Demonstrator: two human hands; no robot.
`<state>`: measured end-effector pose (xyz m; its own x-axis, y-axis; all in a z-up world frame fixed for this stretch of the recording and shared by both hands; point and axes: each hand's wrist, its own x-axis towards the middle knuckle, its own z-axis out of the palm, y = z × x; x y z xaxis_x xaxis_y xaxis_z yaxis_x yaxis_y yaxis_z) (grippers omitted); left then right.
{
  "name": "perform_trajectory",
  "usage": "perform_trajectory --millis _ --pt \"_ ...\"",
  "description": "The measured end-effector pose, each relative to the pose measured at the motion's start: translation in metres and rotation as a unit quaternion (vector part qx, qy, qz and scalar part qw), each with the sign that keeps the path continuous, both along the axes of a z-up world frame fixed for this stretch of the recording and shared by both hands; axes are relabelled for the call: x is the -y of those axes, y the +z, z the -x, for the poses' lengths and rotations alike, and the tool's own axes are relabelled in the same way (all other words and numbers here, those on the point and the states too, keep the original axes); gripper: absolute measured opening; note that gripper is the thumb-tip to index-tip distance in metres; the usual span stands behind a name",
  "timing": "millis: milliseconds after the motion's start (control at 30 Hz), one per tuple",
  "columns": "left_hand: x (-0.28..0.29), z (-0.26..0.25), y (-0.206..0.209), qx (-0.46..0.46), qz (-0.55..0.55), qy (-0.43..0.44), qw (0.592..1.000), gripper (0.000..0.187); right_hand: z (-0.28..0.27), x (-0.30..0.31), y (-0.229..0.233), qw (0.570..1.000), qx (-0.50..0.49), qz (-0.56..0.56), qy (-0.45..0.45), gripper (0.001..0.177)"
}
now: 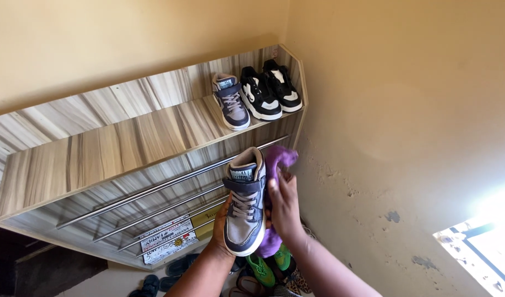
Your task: Cleaning a wooden shoe rack and various pairs of shoes using a purple cleaning cloth.
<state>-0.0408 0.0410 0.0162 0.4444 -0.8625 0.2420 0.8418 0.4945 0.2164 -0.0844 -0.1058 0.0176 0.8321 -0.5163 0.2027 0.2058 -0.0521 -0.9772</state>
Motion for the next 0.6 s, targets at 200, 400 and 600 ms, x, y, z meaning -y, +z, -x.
perform_trajectory --millis 200,400,600 --pt "-0.007 0.001 0.002 -0.007 -0.048 0.024 0.999 0.059 -0.043 0.045 -0.020 0.999 0.019 -0.033 0.009 0.042" --pt "-0.033 -0.031 -0.003 0.056 -0.013 0.144 0.988 0.058 -0.046 0.051 -0.099 0.945 -0.303 -0.009 0.121 0.042" --pt "-0.039 -0.062 0.018 0.031 -0.103 0.277 0.955 0.059 -0.028 0.015 -0.076 0.966 -0.204 -0.001 0.157 0.066"
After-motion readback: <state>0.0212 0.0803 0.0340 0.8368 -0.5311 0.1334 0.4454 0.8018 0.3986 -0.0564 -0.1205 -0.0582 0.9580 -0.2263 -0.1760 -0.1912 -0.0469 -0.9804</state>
